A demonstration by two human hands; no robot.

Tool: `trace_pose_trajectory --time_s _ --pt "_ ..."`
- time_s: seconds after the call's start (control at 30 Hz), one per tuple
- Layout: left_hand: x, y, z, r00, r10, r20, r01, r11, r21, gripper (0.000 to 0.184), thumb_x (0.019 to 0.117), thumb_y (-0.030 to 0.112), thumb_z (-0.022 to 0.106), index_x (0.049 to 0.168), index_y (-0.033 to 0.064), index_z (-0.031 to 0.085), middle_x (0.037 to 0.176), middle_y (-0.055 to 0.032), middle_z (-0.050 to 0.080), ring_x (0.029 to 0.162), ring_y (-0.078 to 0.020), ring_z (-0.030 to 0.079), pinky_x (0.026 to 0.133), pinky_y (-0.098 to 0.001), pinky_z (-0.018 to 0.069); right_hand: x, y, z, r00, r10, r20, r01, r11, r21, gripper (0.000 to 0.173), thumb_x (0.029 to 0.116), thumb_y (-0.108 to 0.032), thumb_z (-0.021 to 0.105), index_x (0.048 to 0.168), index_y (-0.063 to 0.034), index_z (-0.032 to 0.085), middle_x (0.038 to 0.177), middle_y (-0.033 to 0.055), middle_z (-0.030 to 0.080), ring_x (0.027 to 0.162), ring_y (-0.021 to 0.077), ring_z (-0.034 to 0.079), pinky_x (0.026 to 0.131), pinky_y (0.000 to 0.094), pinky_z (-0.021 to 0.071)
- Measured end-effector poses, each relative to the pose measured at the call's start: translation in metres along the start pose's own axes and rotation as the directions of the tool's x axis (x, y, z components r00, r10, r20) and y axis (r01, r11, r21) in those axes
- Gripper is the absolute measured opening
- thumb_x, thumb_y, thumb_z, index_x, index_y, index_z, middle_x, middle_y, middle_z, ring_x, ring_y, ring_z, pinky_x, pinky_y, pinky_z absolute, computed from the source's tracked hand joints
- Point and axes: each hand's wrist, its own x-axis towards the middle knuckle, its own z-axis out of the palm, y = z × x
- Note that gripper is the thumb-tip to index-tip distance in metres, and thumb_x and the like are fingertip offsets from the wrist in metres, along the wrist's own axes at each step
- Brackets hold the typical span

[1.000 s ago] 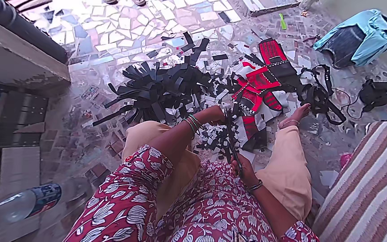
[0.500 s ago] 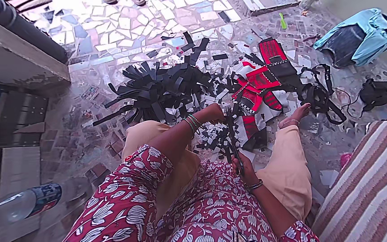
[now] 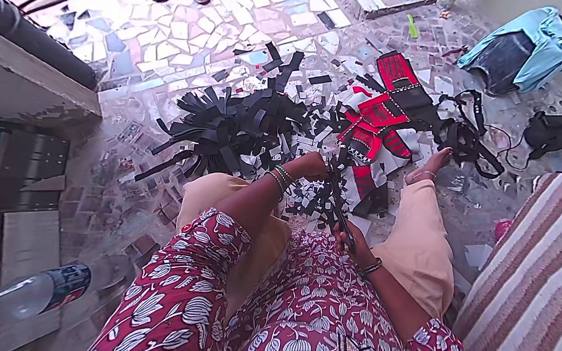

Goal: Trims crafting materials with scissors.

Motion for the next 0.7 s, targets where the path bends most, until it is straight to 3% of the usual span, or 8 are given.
trace_pose_trajectory --time_s 0.13,0.3,0.5,0.7 --pt "-0.0013 -0.0006 0.0005 1.0 0.006 -0.003 -0.006 1.0 0.003 0.014 0.1001 0.011 0.063 0.103 -0.0024 0.064 0.085 -0.0087 0.066 0.067 -0.0128 0.058 0.066 -0.0323 0.0512 0.0 -0.0011 -0.0003 1.0 0.004 -0.008 -0.004 1.0 -0.024 0.065 0.0812 -0.066 0.071 0.104 -0.0085 0.054 0.067 -0.0154 0.053 0.055 -0.002 0.055 0.054 0.017 0.0499" --pt "-0.0043 0.0009 0.0011 1.0 0.013 0.003 -0.013 1.0 -0.001 0.015 0.1008 0.01 0.062 0.106 -0.0036 0.063 0.089 -0.0103 0.066 0.072 -0.0152 0.059 0.072 -0.0358 0.0527 -0.002 -0.0079 0.003 0.998 0.045 -0.044 -0.043 0.998 0.033 0.05 0.0866 -0.057 0.071 0.098 -0.0118 0.054 0.062 -0.0148 0.053 0.051 -0.0011 0.054 0.05 0.0175 0.0494" --pt "-0.0072 0.003 0.001 1.0 0.012 0.002 -0.012 1.0 -0.001 0.013 0.1009 0.01 0.061 0.104 -0.0026 0.063 0.087 -0.0093 0.065 0.068 -0.0131 0.058 0.068 -0.0329 0.0514 -0.003 -0.0081 0.0026 0.999 0.006 -0.054 -0.005 1.0 0.018 0.032 0.0954 -0.042 0.065 0.096 -0.0121 0.055 0.06 -0.0152 0.052 0.049 -0.0016 0.054 0.048 0.0172 0.0489" --pt "-0.0055 0.0013 0.0007 1.0 0.023 -0.002 -0.023 1.0 0.008 0.014 0.1008 0.01 0.061 0.105 -0.0031 0.063 0.088 -0.0097 0.066 0.07 -0.0141 0.059 0.069 -0.0345 0.0522 -0.0026 -0.0074 0.0023 0.998 0.002 -0.063 -0.002 1.0 -0.005 0.026 0.0971 -0.037 0.062 0.095 -0.0119 0.055 0.06 -0.0143 0.051 0.049 -0.0011 0.053 0.048 0.0176 0.049"
